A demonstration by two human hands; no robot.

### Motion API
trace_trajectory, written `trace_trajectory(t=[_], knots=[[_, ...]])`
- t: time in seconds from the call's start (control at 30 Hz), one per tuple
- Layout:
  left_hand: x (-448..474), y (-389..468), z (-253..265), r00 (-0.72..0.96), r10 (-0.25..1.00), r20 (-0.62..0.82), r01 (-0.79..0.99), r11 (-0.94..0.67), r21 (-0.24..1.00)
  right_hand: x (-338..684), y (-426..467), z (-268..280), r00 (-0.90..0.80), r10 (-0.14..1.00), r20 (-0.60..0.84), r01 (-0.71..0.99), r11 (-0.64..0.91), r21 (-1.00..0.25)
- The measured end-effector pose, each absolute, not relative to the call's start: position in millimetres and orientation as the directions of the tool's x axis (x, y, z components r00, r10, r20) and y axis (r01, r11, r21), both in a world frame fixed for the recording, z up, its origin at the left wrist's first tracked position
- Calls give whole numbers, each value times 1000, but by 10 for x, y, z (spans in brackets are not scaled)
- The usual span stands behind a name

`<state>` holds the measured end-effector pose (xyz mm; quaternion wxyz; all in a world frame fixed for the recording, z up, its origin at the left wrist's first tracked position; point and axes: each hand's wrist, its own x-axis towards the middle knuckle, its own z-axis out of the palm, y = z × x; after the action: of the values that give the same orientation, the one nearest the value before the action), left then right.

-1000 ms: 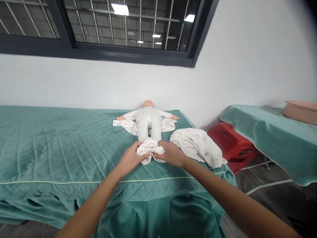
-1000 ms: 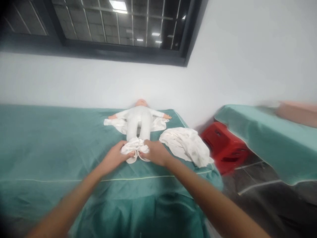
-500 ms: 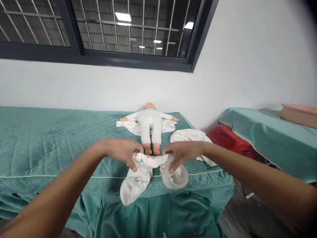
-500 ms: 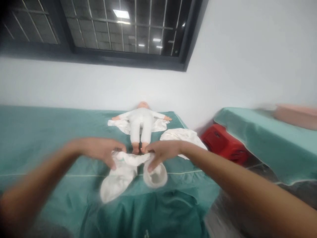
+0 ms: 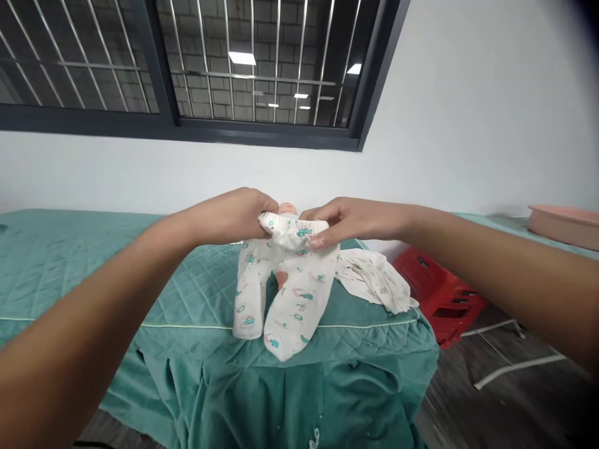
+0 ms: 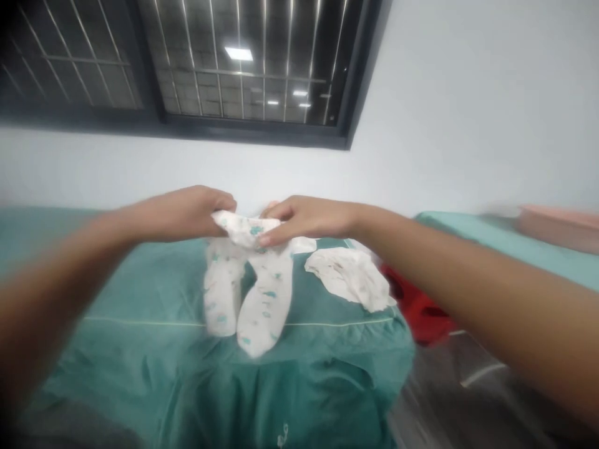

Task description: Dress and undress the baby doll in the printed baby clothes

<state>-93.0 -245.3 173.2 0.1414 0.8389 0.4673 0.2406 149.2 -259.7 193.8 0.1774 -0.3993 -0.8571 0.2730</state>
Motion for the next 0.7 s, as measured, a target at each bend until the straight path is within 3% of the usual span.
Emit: trace_trajectory(t=[0.07, 0.17, 0.27, 0.33, 0.4, 0.57, 0.7], knots=[[-994, -2490, 1718, 444, 860, 251, 725, -510, 463, 1529, -2614, 1955, -597, 794, 115, 604, 539, -586], [-1117, -2553, 1734, 485, 864, 139, 753, -492, 437, 1660, -2579, 1969, -598, 801, 38, 659, 518, -546], [-1221, -2607, 1780, 496, 866, 68, 777, -477, 410, 1813, -2530, 1994, -491, 871, 19, 774, 446, -449], [-1246, -2631, 1815, 467, 875, 130, 775, -475, 417, 1867, -2538, 2022, -445, 895, 30, 812, 417, -408], [-1223, -2651, 1845, 417, 872, 258, 764, -490, 419, 1851, -2596, 2042, -447, 892, 74, 781, 429, -453], [-974, -2760, 1873, 165, 781, 602, 715, -515, 473, 1549, -2843, 1949, -458, 860, 224, 508, 461, -728], [-733, -2853, 1829, 158, 705, 692, 497, -662, 561, 1253, -2944, 1837, -533, 787, 311, 284, 512, -811]])
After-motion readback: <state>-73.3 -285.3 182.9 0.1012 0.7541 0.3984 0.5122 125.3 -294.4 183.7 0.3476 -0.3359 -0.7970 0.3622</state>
